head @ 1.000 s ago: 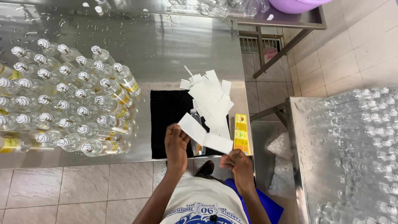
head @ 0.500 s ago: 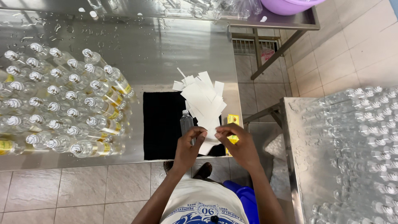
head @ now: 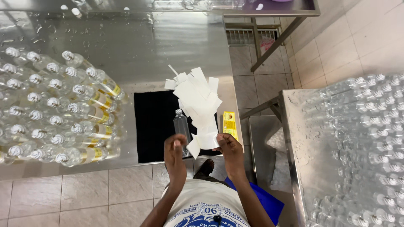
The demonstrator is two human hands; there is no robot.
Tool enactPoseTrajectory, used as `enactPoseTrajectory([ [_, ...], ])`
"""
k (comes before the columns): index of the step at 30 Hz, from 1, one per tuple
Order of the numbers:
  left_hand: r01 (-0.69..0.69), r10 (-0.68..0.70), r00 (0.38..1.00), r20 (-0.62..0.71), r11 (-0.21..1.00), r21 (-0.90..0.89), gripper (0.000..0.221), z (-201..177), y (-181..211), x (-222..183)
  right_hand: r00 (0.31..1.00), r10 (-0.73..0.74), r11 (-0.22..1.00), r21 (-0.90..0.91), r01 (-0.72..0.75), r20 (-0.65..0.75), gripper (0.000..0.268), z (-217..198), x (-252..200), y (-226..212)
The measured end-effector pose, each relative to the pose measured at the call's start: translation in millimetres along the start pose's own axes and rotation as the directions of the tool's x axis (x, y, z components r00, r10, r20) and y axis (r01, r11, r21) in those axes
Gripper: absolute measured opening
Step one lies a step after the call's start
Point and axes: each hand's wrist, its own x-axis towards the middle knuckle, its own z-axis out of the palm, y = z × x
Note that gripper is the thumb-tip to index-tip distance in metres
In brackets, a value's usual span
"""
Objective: The person repeatedly picks up clear plastic bottles from a stack, applies a yellow label to each bottle by hand, and places the labeled bottles onto a stainless steel table. The person also arranges the labeled bottles into neat rows on the table.
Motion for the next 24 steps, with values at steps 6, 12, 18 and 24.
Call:
enactPoseTrajectory([
  [6, 0.140, -0.138, 0.920, 0.368, 0.990, 0.023, 0.072, 19.1, 25.1, -9.3, 0.991, -0.131, 0.987, -0.091, 0.131, 0.005, 0.026, -0.4, -1.4, 11.9],
  [12, 0.163, -0.190, 0.873, 0.449, 0.982, 0.098, 0.056, 35.8, 32.9, -6.0, 0.944, -0.315, 0.887, -0.324, 0.328, 0.094, 0.020, 6.7, -16.9, -0.6],
  [18, 0.241, -0.258, 0.920, 0.295, 0.966, 0.093, 0.031, 45.6, 18.9, 3.3, 0.868, -0.461, 0.779, -0.384, 0.496, 0.185, 0.016, 1.4, -16.8, -13.0],
  [24, 0.182, -0.225, 0.928, 0.297, 0.969, 0.167, 0.027, 58.3, -6.3, 7.3, 0.803, -0.553, 0.679, -0.438, 0.590, 0.224, 0.019, -11.5, -16.4, -25.8],
])
